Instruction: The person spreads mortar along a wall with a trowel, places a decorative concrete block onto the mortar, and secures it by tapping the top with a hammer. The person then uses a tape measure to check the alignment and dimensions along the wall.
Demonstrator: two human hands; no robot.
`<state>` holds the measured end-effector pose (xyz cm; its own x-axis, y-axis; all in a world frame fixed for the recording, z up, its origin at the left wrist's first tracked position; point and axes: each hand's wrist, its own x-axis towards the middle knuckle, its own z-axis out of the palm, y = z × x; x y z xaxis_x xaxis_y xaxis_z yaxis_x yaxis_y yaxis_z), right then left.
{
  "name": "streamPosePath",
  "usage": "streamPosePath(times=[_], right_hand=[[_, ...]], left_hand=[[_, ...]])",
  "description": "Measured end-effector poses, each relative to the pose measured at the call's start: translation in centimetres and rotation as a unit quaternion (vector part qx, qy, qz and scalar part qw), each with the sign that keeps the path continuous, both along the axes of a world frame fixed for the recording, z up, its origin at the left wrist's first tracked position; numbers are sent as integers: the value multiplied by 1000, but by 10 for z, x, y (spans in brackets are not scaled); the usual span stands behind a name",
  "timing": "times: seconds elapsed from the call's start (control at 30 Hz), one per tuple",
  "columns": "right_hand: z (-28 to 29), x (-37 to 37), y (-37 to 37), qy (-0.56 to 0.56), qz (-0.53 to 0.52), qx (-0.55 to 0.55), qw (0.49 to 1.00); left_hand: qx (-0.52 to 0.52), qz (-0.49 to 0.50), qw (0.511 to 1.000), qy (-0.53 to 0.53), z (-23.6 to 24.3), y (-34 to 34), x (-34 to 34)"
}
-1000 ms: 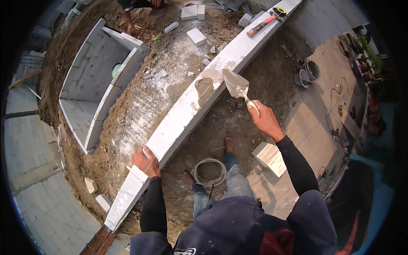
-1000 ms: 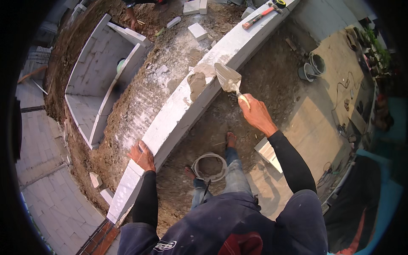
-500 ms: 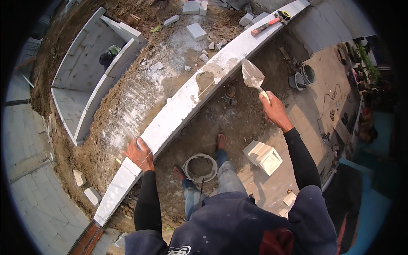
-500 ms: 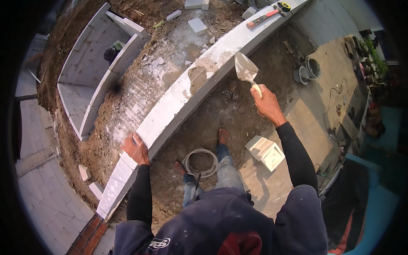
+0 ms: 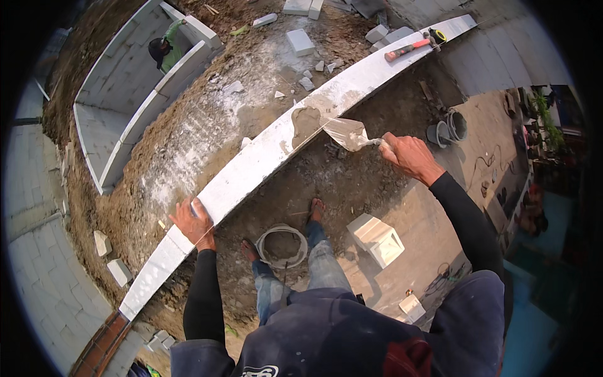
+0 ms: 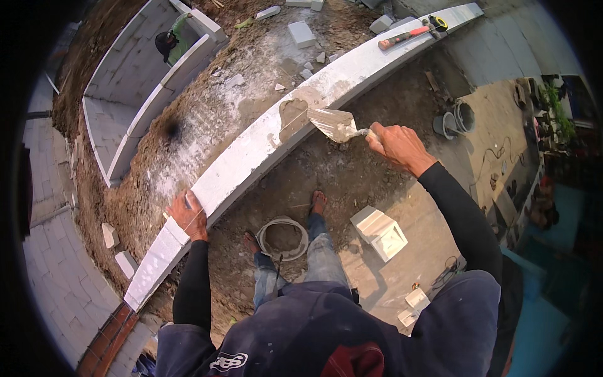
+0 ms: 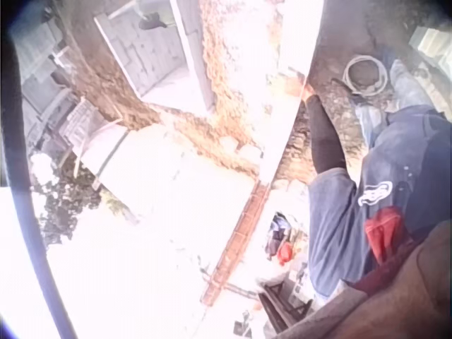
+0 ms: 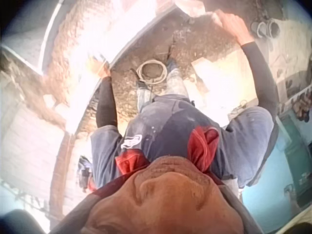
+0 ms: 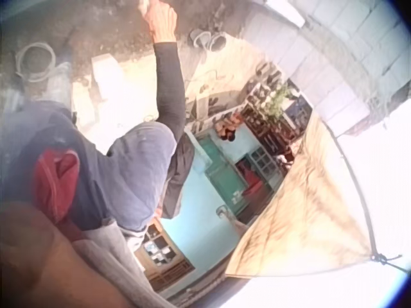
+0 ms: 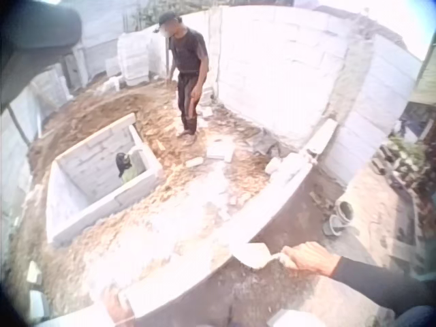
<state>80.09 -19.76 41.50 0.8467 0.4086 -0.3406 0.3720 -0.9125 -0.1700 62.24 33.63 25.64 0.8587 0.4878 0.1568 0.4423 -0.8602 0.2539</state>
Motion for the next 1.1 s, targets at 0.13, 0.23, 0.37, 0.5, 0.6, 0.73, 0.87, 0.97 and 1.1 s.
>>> streamPosePath(times=[0.13,0.23,0.37,0.5,0.6,0.73,0.87,0.97,1.1], right_hand=[[-14,53,-10,-26,33,1,999],[-9,112,-18,-27,-40,7,999],[15,83,5,31,22,-2,999],[10,45,-26,25,47,-28,998],[8,48,-18,42,92,-27,995],[-11,91,-12,9,84,-12,996],[-10,111,-16,-61,-63,18,996],[-5,46,5,-51,-94,37,994],[-16,-50,67,-69,-135,98,984]], left_hand=[[-10,-1,1000,-11,5,-5,3],[-10,-11,1000,-13,0,-8,6],[-4,3,1000,-12,0,1,1],[-8,3,1000,-11,6,-7,1],[-19,7,1000,-12,8,-7,2],[-27,6,1000,-8,8,-8,3],[-3,1,1000,-10,-2,-1,0],[10,4,1000,-13,-1,3,-4],[1,-3,1000,-3,1,0,-1]])
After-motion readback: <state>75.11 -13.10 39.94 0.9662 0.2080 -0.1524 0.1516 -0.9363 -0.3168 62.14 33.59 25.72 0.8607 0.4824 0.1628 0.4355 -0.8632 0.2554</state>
